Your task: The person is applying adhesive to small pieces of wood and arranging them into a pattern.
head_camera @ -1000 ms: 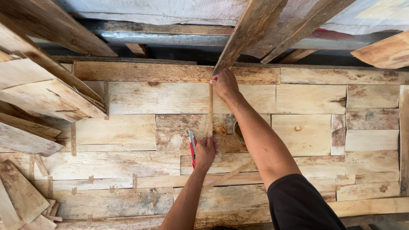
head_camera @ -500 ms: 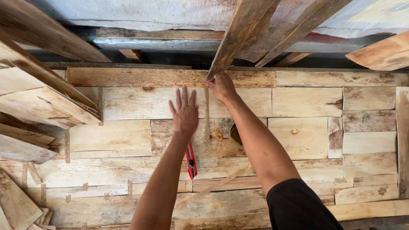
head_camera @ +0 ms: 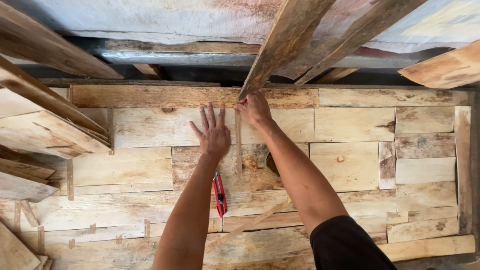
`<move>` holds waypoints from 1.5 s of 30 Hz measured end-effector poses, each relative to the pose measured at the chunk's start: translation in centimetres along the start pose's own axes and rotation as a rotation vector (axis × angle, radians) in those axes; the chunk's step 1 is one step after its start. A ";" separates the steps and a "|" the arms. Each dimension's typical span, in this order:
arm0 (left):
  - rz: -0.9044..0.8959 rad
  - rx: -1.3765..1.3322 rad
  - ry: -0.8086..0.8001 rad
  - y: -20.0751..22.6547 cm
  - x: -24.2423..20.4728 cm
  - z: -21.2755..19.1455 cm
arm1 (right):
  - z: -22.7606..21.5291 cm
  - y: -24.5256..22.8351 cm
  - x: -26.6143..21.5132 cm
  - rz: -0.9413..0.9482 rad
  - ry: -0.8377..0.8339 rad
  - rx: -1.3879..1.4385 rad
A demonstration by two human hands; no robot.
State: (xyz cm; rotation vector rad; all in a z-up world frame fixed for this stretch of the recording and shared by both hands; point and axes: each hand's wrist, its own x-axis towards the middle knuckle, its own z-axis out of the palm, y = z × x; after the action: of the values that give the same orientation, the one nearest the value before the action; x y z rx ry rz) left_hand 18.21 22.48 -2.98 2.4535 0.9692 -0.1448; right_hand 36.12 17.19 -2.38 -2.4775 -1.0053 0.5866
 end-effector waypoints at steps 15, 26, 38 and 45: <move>0.045 -0.021 0.008 -0.6 0.3 0.6 | 0.7 1.9 -0.5 -0.198 0.051 -0.003; 0.033 -0.021 -0.032 -0.5 0.4 0.3 | -0.8 -0.3 -2.6 -0.211 0.057 -0.009; 0.028 -0.047 -0.030 -0.8 0.5 0.6 | 0.4 2.1 -3.4 -0.335 -0.025 -0.102; 0.022 -0.045 -0.056 -0.8 0.6 0.6 | 0.3 1.9 -4.2 -0.341 -0.128 -0.214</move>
State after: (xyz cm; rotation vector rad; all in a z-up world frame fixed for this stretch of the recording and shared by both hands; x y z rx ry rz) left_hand 18.16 23.08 -4.04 2.4050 0.9121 -0.1809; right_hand 34.29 12.97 -2.66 -2.3854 -1.5734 0.5558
